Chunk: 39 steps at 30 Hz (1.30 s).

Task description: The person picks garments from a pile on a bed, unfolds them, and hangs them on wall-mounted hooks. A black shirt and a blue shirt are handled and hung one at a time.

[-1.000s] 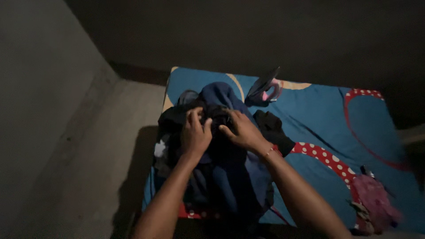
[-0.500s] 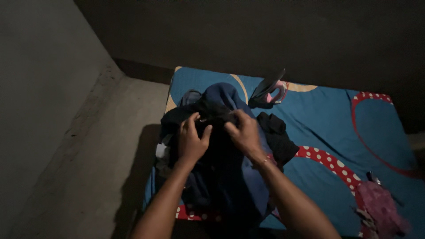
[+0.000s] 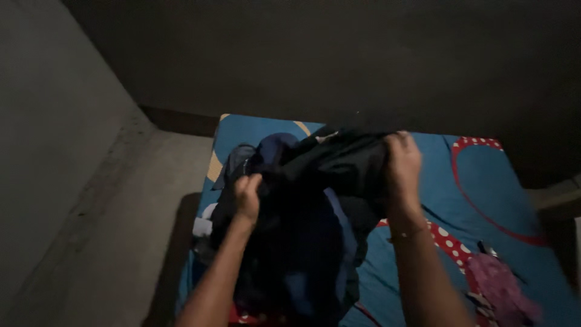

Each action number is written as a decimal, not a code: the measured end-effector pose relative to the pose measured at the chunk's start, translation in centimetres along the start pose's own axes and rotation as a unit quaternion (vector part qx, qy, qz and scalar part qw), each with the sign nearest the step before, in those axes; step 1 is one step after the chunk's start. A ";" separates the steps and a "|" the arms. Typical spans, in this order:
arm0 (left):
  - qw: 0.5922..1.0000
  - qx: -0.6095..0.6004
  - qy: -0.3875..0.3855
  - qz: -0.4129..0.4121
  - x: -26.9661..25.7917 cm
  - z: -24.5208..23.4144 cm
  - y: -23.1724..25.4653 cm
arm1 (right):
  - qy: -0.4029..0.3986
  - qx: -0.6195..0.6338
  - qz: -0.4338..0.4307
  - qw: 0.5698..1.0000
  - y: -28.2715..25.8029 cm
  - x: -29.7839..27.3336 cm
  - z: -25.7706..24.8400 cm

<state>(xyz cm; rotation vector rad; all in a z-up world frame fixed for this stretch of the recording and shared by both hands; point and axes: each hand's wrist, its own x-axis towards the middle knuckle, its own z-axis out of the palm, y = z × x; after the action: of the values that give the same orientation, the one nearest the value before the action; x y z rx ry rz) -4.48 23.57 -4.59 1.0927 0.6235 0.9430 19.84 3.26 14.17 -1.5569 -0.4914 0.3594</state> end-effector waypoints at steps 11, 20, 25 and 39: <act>0.939 -0.308 -0.137 -0.069 -3.0 6.4 19.0 | -0.087 0.051 0.344 0.934 23.0 -3.2 -6.9; 0.934 0.242 -0.213 -0.154 -3.5 9.7 8.9 | -0.068 0.078 0.411 0.906 15.5 -7.0 -8.7; 0.756 0.585 -0.286 0.066 -6.0 10.2 5.2 | -0.121 0.030 0.366 0.922 13.1 -7.4 -8.8; 0.896 0.180 -0.398 -0.084 -6.4 15.9 13.1 | 0.062 -0.145 -0.081 0.984 7.2 -4.2 -27.9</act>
<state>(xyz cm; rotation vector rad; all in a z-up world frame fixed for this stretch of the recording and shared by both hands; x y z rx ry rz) 1.15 12.73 13.23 1.5928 0.1968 0.1673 31.19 -22.86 8.11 -1.7935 -0.5887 0.0664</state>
